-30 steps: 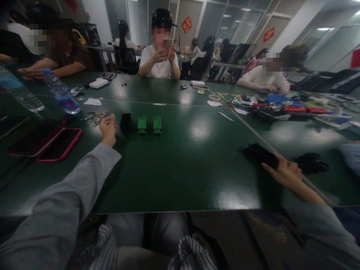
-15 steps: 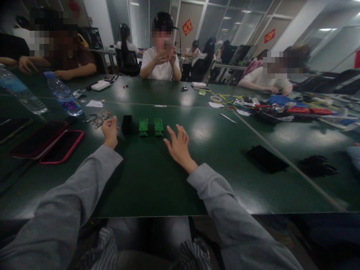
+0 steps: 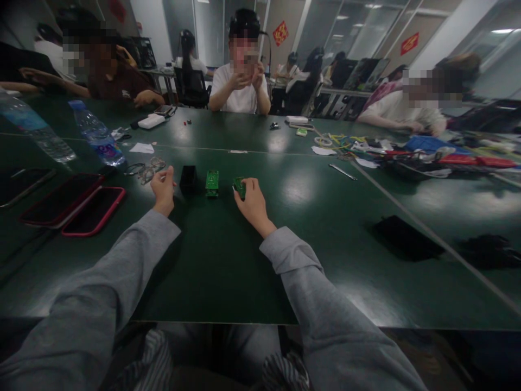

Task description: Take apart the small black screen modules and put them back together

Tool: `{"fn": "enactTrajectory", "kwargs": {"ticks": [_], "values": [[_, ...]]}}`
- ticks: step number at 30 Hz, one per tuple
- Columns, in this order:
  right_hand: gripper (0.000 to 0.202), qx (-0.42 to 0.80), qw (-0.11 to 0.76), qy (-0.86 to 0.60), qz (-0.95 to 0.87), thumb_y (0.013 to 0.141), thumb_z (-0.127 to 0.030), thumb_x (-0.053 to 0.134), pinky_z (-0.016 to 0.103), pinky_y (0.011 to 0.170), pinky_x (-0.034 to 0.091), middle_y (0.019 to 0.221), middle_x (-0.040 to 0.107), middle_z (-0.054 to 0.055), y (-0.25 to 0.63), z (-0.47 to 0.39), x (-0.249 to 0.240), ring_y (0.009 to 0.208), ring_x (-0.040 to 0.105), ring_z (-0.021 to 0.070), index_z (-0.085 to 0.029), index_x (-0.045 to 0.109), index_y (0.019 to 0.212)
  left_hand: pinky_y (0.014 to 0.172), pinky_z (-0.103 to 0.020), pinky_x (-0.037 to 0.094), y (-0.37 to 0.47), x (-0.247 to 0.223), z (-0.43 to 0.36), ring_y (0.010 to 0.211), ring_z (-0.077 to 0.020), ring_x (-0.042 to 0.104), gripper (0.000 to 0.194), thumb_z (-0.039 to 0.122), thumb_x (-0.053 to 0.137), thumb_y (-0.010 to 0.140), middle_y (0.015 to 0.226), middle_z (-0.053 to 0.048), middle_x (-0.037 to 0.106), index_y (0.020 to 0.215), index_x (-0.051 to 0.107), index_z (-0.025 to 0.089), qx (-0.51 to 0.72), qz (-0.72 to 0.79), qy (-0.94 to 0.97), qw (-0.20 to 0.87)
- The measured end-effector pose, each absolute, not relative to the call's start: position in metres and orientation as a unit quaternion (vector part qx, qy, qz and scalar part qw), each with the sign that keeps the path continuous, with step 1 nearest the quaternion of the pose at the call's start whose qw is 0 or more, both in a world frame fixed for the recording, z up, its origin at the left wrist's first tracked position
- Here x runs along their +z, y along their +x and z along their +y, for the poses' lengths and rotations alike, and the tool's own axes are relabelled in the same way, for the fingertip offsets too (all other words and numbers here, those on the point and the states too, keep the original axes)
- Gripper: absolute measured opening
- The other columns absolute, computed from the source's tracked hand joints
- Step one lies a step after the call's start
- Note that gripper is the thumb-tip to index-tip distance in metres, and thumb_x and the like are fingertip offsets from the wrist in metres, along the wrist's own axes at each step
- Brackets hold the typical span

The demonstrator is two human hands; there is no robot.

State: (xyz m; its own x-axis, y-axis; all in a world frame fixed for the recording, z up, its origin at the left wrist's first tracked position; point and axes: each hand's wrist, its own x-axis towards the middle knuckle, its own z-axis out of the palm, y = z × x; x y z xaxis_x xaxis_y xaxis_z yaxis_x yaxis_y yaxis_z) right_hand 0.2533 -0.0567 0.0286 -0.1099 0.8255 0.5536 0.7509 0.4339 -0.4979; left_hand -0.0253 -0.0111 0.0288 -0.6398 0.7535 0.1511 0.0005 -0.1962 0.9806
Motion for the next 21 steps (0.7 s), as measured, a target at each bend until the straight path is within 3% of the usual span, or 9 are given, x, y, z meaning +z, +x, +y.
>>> {"fn": "enactTrajectory", "kwargs": {"ticks": [4, 8, 11, 14, 17, 21], "values": [[0.044, 0.117, 0.416, -0.546, -0.718, 0.087, -0.038, 0.057, 0.053, 0.101, 0.046, 0.125, 0.057, 0.016, 0.256, -0.055, 0.026, 0.115, 0.058, 0.0321, -0.020, 0.052, 0.127, 0.044, -0.021, 0.026, -0.025, 0.029, -0.011, 0.043, -0.0068, 0.041, 0.036, 0.052, 0.065, 0.083, 0.054, 0.006, 0.048, 0.086, 0.056, 0.017, 0.698, 0.576, 0.329, 0.270], [0.040, 0.247, 0.483, -0.526, -0.655, 0.081, -0.042, 0.066, 0.049, 0.102, 0.047, 0.115, 0.066, 0.008, 0.258, -0.054, 0.029, 0.109, 0.063, 0.0267, -0.025, 0.059, 0.117, 0.043, -0.021, 0.025, -0.026, 0.028, -0.011, 0.042, -0.0068, 0.040, 0.036, 0.052, 0.065, 0.083, 0.054, 0.007, 0.048, 0.088, 0.056, 0.018, 0.700, 0.572, 0.331, 0.272], [0.040, 0.421, 0.534, -0.516, -0.522, 0.076, -0.044, 0.071, 0.041, 0.090, 0.056, 0.100, 0.071, 0.003, 0.266, -0.060, 0.036, 0.093, 0.069, 0.0211, -0.026, 0.061, 0.110, 0.043, -0.021, 0.025, -0.026, 0.029, -0.013, 0.042, -0.0070, 0.040, 0.036, 0.052, 0.065, 0.083, 0.053, 0.007, 0.047, 0.087, 0.056, 0.018, 0.701, 0.570, 0.326, 0.278], [0.041, 0.546, 0.530, -0.496, -0.418, 0.070, -0.041, 0.078, 0.034, 0.075, 0.060, 0.095, 0.073, 0.003, 0.292, -0.076, 0.045, 0.084, 0.071, 0.0195, -0.025, 0.064, 0.106, 0.042, -0.021, 0.024, -0.025, 0.028, -0.013, 0.042, -0.0071, 0.040, 0.036, 0.052, 0.066, 0.082, 0.052, 0.007, 0.047, 0.087, 0.056, 0.018, 0.701, 0.569, 0.326, 0.279], [0.048, 0.544, 0.523, -0.518, -0.403, 0.066, -0.043, 0.083, 0.029, 0.062, 0.058, 0.096, 0.073, 0.004, 0.344, -0.101, 0.056, 0.081, 0.071, 0.0199, -0.025, 0.067, 0.107, 0.041, -0.020, 0.024, -0.026, 0.028, -0.013, 0.041, -0.0071, 0.041, 0.037, 0.053, 0.066, 0.081, 0.052, 0.007, 0.047, 0.087, 0.056, 0.018, 0.705, 0.564, 0.329, 0.277], [0.063, 0.363, 0.577, -0.609, -0.406, 0.055, -0.046, 0.090, 0.024, 0.049, 0.047, 0.096, 0.074, 0.007, 0.443, -0.135, 0.077, 0.071, 0.069, 0.0173, -0.025, 0.070, 0.111, 0.042, -0.019, 0.026, -0.026, 0.028, -0.013, 0.043, -0.0068, 0.043, 0.039, 0.054, 0.066, 0.081, 0.053, 0.007, 0.048, 0.087, 0.057, 0.017, 0.705, 0.564, 0.329, 0.277]]}}
